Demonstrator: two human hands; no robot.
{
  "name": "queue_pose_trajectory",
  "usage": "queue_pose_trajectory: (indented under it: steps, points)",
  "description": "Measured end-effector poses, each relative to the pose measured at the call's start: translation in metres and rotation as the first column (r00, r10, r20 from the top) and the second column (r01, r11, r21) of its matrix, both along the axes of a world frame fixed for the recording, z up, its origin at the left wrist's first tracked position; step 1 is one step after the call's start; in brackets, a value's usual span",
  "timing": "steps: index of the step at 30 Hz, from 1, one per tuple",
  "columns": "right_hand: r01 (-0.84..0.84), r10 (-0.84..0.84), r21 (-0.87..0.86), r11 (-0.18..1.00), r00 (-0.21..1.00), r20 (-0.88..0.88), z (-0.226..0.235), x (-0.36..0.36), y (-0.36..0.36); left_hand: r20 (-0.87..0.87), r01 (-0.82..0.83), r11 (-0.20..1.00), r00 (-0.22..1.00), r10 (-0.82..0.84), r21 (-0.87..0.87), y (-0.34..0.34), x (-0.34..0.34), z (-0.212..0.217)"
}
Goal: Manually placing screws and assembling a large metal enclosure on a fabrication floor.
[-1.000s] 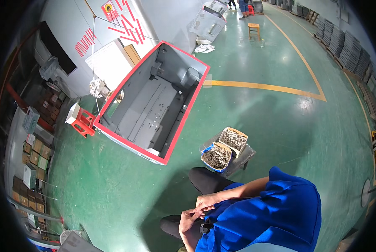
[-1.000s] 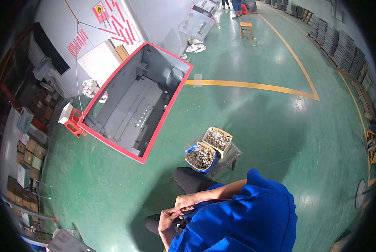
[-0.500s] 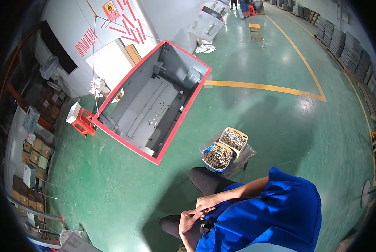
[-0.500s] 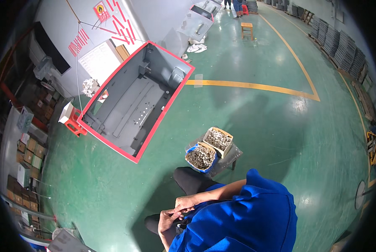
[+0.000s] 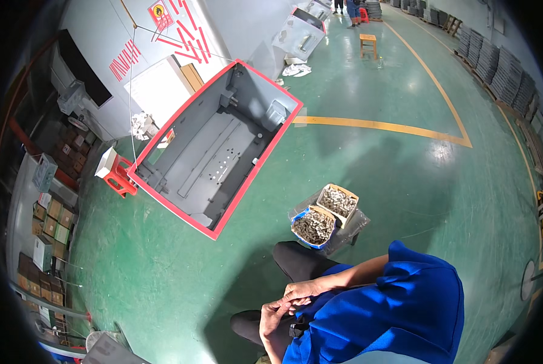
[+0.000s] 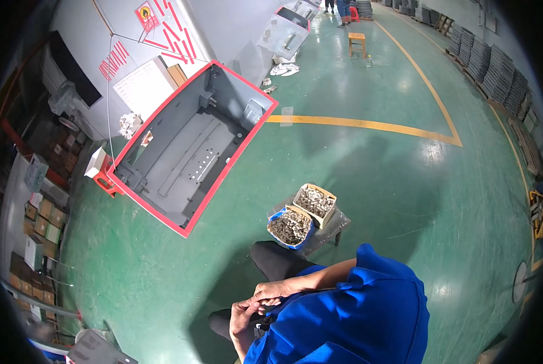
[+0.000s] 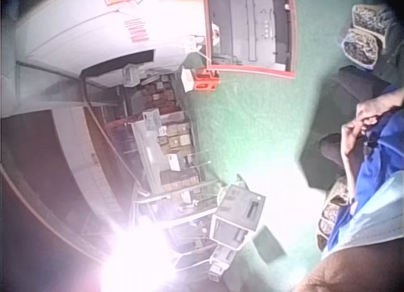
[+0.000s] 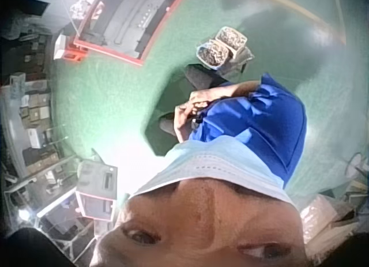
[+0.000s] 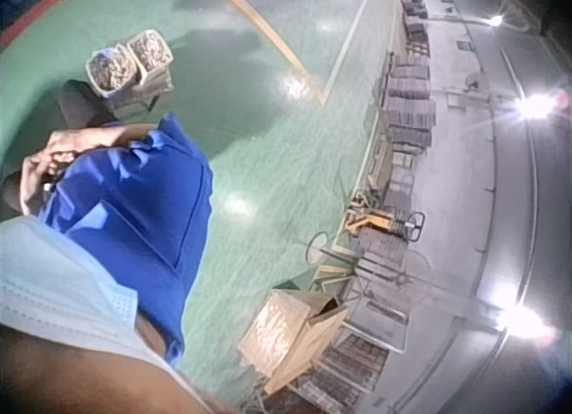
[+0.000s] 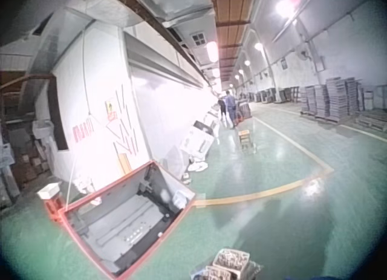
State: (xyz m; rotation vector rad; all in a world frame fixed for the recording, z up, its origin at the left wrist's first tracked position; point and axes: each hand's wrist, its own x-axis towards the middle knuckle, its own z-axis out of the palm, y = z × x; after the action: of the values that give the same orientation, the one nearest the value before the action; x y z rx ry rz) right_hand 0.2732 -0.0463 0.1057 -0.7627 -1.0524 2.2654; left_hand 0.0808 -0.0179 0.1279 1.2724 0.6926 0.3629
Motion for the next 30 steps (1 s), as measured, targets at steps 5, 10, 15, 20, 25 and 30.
queue_pose_trajectory:
  steps: [5, 10, 15, 20, 25, 30]
  points:
    - [0.001, -0.001, 0.005, 1.000, 1.000, -0.006, -0.003, 0.001, -0.001, 0.003, -0.007, 1.000, 1.000, 0.007, -0.018, -0.001, 0.000, -0.005]
    - [-0.018, 0.018, 0.020, 1.000, 1.000, -0.015, 0.000, 0.001, 0.000, -0.018, 0.001, 1.000, 1.000, -0.002, -0.015, -0.001, -0.001, 0.001]
    - [-0.013, 0.005, 0.110, 0.994, 0.997, 0.076, -0.005, 0.002, 0.001, -0.086, 0.041, 0.999, 0.996, -0.039, 0.011, 0.002, 0.002, 0.003]
    - [-0.005, -0.055, 0.250, 0.968, 0.971, 0.234, -0.014, -0.006, 0.006, -0.190, 0.032, 0.999, 0.981, -0.024, 0.037, 0.002, -0.007, -0.006]
    - [0.004, -0.086, 0.292, 0.956, 0.960, 0.267, -0.015, -0.006, 0.010, -0.209, 0.010, 0.999, 0.978, 0.001, 0.049, 0.004, -0.010, -0.015]
    - [0.119, -0.248, 0.341, 0.932, 0.897, 0.366, 0.000, 0.023, 0.024, -0.281, 0.012, 0.979, 0.959, 0.047, 0.204, 0.013, -0.013, -0.039]
